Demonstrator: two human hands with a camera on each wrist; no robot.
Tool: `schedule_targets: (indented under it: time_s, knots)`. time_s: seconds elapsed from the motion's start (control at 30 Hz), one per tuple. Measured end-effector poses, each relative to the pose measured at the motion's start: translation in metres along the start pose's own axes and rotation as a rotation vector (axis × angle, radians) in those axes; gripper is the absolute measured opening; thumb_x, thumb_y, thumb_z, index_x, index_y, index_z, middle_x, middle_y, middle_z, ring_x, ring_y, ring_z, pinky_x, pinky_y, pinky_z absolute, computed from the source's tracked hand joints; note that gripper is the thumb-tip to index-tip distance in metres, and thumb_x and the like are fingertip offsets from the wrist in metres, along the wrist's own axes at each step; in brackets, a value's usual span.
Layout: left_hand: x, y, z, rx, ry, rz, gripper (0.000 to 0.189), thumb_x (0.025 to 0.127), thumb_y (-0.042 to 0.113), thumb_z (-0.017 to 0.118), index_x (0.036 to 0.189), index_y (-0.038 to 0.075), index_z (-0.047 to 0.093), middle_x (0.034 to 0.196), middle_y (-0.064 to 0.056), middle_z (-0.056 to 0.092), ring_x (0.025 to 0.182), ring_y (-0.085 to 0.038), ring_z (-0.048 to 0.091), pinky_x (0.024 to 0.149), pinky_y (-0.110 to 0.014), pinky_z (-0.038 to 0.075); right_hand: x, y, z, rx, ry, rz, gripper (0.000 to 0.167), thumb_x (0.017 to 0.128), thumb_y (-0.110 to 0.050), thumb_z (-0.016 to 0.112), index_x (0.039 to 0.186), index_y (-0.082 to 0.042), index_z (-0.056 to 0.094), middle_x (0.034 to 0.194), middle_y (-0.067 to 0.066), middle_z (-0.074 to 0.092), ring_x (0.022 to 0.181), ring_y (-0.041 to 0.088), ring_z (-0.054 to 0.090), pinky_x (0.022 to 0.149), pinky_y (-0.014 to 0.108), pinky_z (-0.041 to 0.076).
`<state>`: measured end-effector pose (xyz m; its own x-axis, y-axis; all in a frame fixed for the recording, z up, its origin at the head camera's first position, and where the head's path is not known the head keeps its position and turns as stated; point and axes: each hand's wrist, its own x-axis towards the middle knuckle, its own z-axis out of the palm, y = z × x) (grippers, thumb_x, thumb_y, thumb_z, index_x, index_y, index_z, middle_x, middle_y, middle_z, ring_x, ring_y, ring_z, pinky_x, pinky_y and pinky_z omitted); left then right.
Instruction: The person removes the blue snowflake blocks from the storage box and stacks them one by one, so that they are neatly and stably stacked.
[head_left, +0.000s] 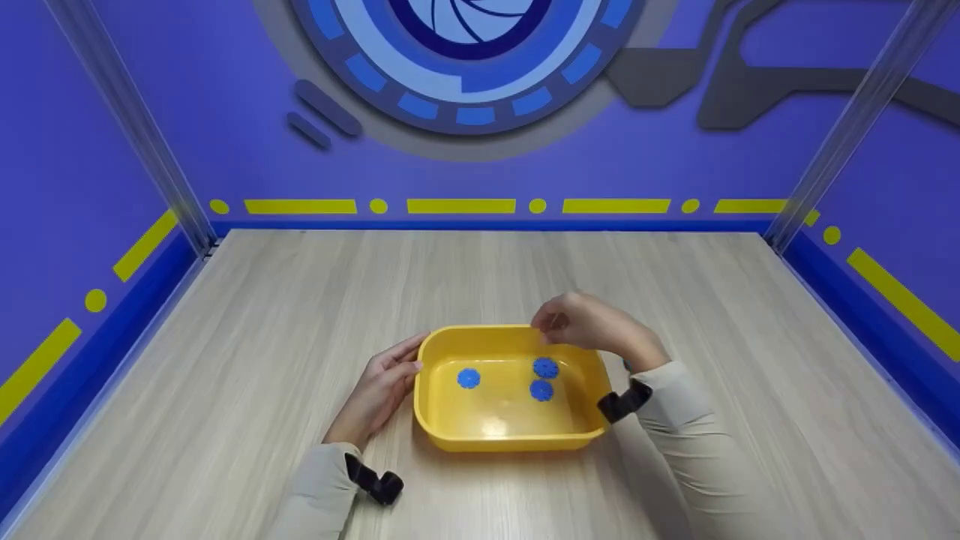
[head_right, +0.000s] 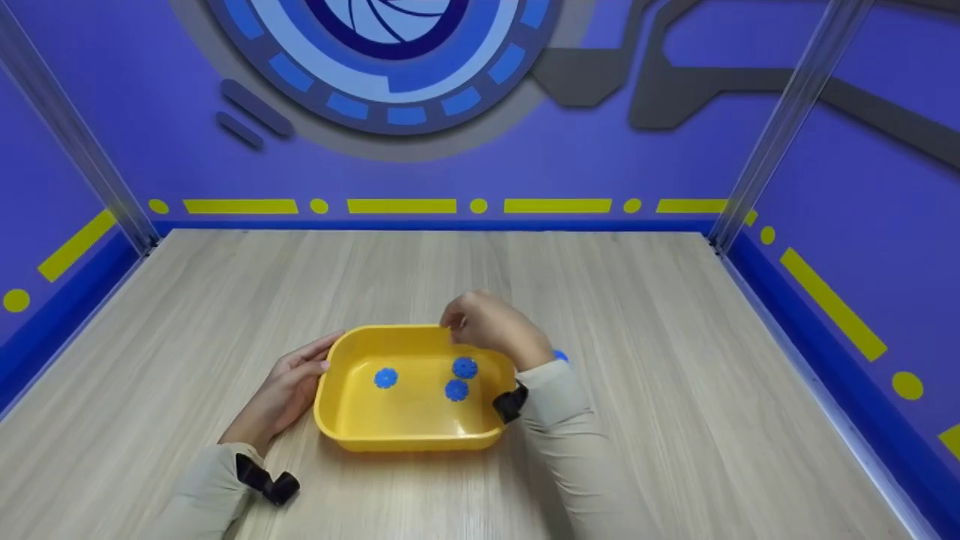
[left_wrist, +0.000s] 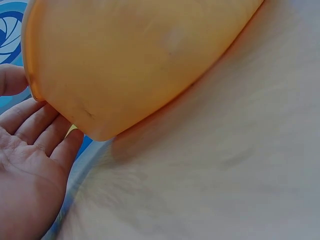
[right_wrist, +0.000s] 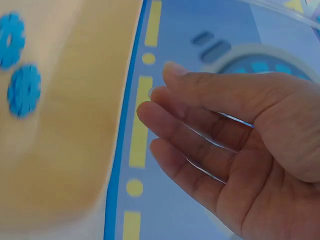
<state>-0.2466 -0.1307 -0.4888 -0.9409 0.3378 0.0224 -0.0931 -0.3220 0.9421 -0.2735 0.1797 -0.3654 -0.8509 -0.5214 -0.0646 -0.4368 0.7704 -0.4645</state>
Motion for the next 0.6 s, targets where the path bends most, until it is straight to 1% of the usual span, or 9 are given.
schedule_targets:
  time_s: [0.1, 0.23, 0.43, 0.6]
  knots:
    - [0.001, 0.0, 0.0, 0.003, 0.0, 0.0, 0.061, 0.091, -0.002, 0.048, 0.147, -0.009, 0.026, 0.154, -0.025, 0.028, 0.137, -0.025, 0.038, 0.109, -0.032, 0.041, 0.01, -0.01, 0.007, -0.017, -0.044, -0.054, 0.021, 0.087, -0.006, 0.068, 0.108, -0.003, 0.072, 0.102, 0.01, 0.073, 0.092, 0.022, 0.067, 0.083, 0.036, 0.058]
    - [0.001, 0.001, 0.0, 0.006, 0.004, 0.003, 0.06, 0.091, -0.002, 0.049, 0.147, -0.009, 0.027, 0.153, -0.025, 0.029, 0.137, -0.025, 0.039, 0.11, -0.033, 0.041, 0.023, -0.019, 0.018, -0.009, -0.099, -0.074, 0.024, 0.086, -0.006, 0.069, 0.109, -0.003, 0.071, 0.103, 0.009, 0.073, 0.091, 0.021, 0.068, 0.084, 0.034, 0.058]
    - [0.0, 0.001, 0.0, 0.005, -0.003, 0.002, 0.06, 0.091, -0.001, 0.05, 0.147, -0.008, 0.028, 0.154, -0.024, 0.029, 0.137, -0.026, 0.04, 0.109, -0.034, 0.042, 0.039, -0.027, 0.039, -0.006, -0.176, -0.061, 0.028, 0.084, -0.007, 0.072, 0.111, -0.003, 0.071, 0.104, 0.009, 0.073, 0.091, 0.02, 0.066, 0.083, 0.033, 0.058]
    - [0.0, 0.001, 0.0, 0.004, -0.005, -0.003, 0.061, 0.091, -0.001, 0.05, 0.147, -0.007, 0.028, 0.154, -0.024, 0.029, 0.136, -0.025, 0.04, 0.108, -0.033, 0.042, 0.051, -0.032, 0.054, -0.032, -0.245, -0.058, 0.03, 0.083, -0.01, 0.073, 0.113, -0.006, 0.071, 0.108, 0.007, 0.072, 0.091, 0.018, 0.065, 0.085, 0.033, 0.057]
